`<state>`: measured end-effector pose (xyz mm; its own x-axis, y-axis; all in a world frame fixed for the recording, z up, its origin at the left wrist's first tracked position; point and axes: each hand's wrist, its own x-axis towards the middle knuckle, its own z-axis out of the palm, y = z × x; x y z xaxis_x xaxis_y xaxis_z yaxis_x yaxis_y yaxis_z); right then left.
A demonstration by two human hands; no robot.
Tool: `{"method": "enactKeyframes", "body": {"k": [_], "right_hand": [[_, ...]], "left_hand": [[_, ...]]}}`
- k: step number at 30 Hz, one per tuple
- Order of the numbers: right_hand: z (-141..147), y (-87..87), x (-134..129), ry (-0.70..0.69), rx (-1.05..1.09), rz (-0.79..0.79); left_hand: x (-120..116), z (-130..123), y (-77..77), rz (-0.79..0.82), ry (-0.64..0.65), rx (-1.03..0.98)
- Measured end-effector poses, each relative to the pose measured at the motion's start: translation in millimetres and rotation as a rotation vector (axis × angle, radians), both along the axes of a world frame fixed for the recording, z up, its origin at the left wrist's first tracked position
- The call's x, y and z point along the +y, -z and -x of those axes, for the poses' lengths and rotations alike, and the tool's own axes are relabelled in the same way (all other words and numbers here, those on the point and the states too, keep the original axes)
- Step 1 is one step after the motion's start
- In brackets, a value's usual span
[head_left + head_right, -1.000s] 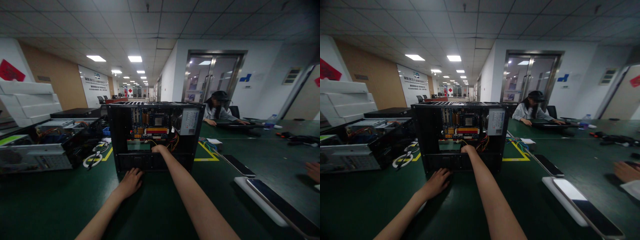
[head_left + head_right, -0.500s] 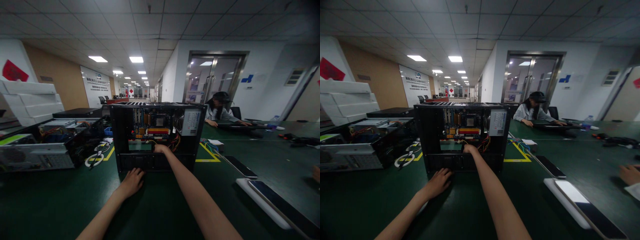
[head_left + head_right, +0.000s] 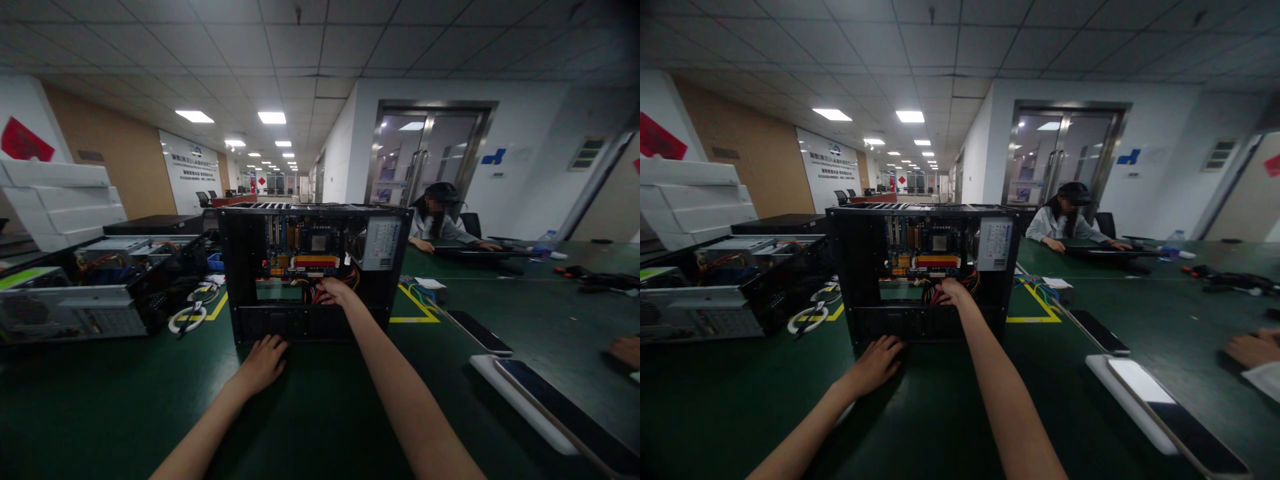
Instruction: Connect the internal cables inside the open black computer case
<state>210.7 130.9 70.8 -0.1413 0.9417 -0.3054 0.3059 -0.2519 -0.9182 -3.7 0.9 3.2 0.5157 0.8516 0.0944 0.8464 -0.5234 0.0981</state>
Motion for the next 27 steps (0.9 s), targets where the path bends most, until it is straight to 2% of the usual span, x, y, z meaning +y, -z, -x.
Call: {"method": "enactKeyframes", "body": {"k": [5,11,18,27], "right_hand": [[1.3,-7.0,1.9,0.166,0.235,0.156],[1.7,-7.0,9.0,0.242,0.434,0.324],[1.1,-7.1,13.3,0.307,0.485,0.342],[1.9,4.8,26.5,0.314,0.469,0.303]], "left_hand": [[0.4,-0.2,-0.2,-0.023,0.014,0.005],[0.3,-1.1,-1.2,-0.03,0.008,0.015],[-1.9,-2.0,-3.4,-0.005,-0.008,0.009],[-0.2,-1.0,-2.0,-0.01,0.006,0.003]]}}
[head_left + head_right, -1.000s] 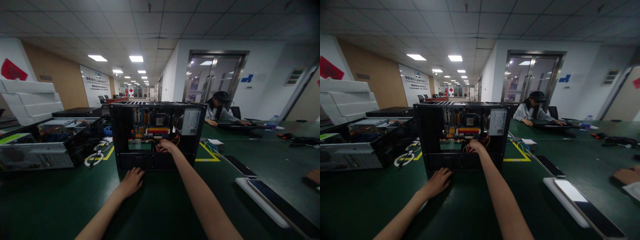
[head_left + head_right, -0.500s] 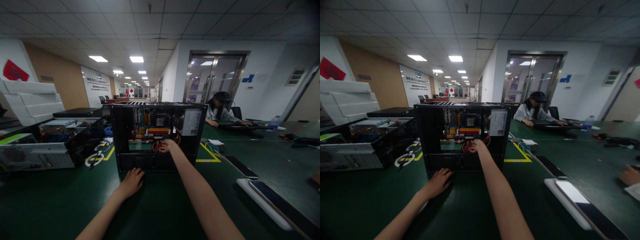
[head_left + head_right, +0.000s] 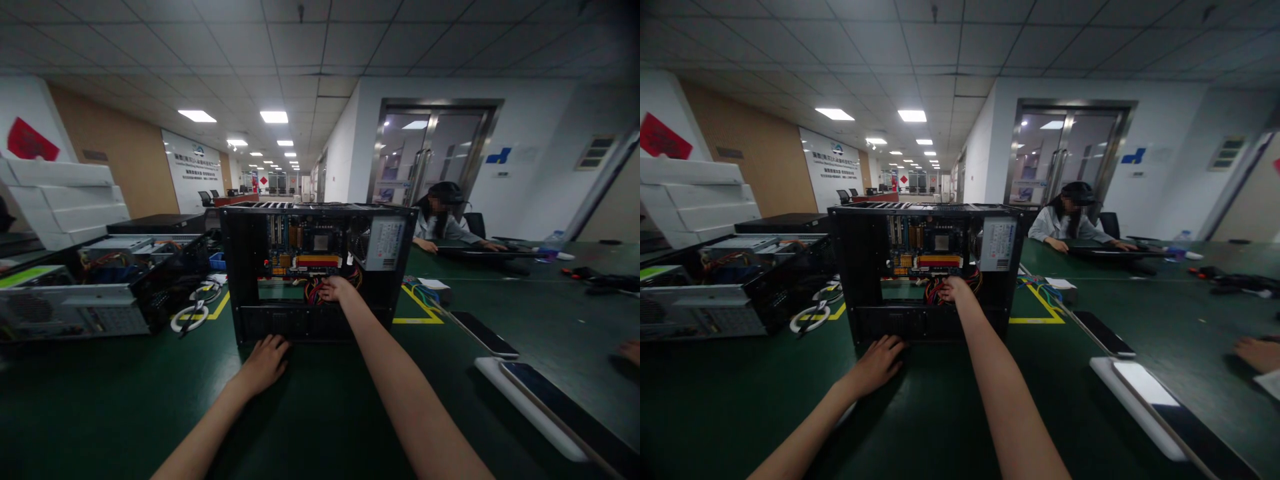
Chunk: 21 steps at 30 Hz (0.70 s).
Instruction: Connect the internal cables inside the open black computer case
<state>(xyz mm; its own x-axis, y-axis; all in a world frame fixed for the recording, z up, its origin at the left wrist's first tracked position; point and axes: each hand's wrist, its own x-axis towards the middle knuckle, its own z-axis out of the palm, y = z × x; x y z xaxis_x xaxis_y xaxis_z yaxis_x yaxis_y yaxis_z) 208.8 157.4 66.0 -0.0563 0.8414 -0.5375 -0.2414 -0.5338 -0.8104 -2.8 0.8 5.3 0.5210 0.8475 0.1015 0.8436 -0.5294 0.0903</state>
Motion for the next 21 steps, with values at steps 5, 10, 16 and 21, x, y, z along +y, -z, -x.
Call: {"method": "enactKeyframes", "body": {"k": [5,10,16,21], "right_hand": [[1.7,-2.7,-2.0,0.008,-0.024,-0.001],[4.0,-2.5,-0.8,0.044,-0.003,-0.01],[3.6,1.8,4.9,0.04,0.0,-0.011],[3.9,-0.5,5.2,0.063,-0.013,-0.009]], "left_hand": [[1.1,0.7,2.8,-0.012,0.007,-0.001],[1.4,1.0,2.6,0.005,-0.006,-0.001],[2.1,1.1,4.7,0.022,-0.024,0.008],[1.6,1.7,4.5,0.022,-0.019,0.003]]}}
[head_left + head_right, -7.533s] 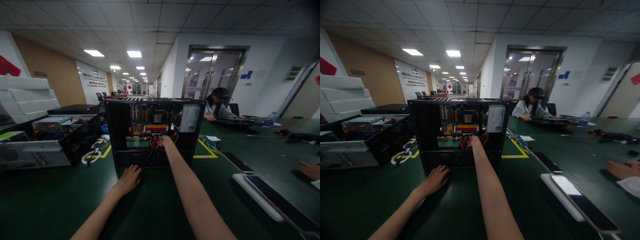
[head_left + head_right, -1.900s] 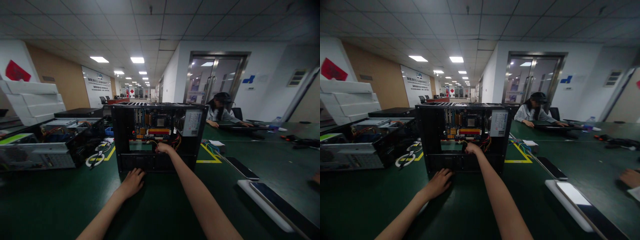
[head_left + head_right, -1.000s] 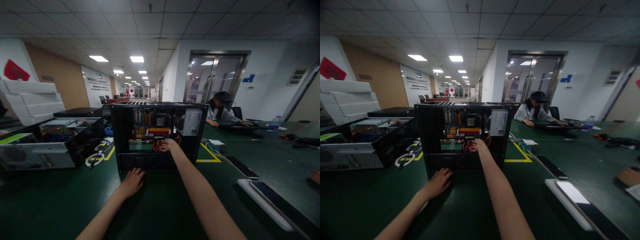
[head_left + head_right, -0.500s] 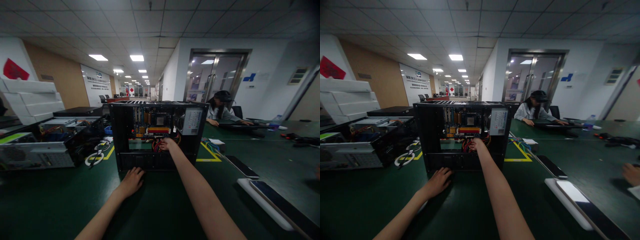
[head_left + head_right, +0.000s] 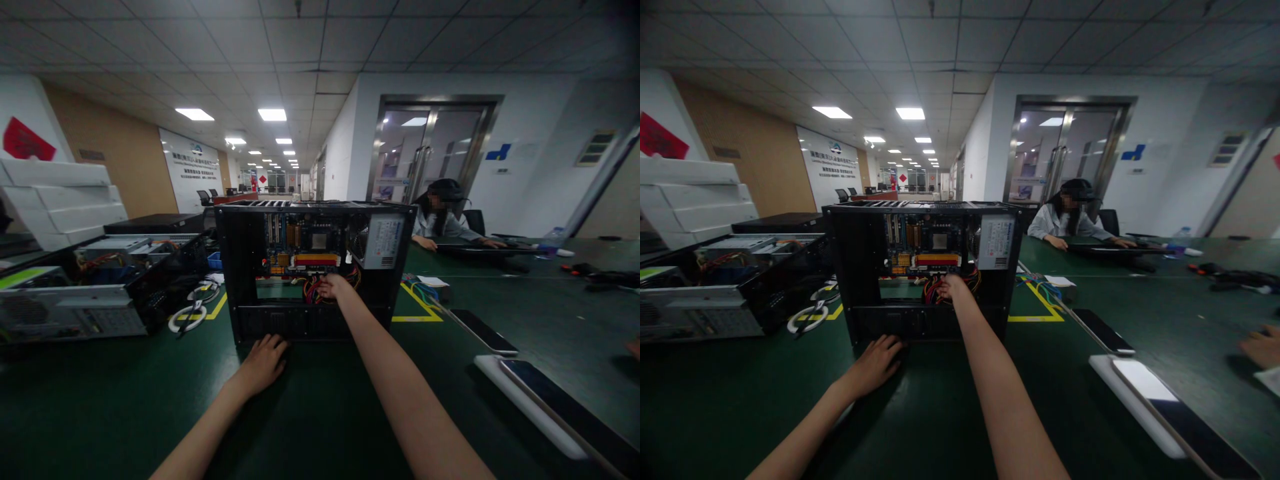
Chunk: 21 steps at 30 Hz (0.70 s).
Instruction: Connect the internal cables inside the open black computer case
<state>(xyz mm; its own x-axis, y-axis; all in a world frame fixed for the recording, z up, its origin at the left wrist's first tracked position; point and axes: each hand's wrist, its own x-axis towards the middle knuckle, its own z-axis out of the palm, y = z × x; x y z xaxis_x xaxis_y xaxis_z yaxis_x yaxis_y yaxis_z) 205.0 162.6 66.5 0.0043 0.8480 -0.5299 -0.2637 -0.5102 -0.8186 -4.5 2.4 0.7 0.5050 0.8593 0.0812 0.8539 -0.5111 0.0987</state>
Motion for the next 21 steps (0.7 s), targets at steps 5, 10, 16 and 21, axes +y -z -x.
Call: {"method": "enactKeyframes", "body": {"k": [5,10,16,21], "right_hand": [[-0.7,-2.8,-1.5,-0.01,-0.038,-0.004],[-1.7,-2.9,-0.7,-0.005,-0.032,0.002],[-1.3,0.2,-1.1,-0.017,0.002,-0.026],[-1.1,1.3,-2.2,-0.024,0.047,-0.038]], "left_hand": [[-0.4,-0.8,-1.6,-0.01,0.006,0.004],[-1.0,-1.3,-2.9,0.009,0.001,0.009],[-2.2,-2.3,-4.5,-0.019,0.018,0.01],[-1.8,-2.5,-4.0,-0.009,-0.002,0.027]]}}
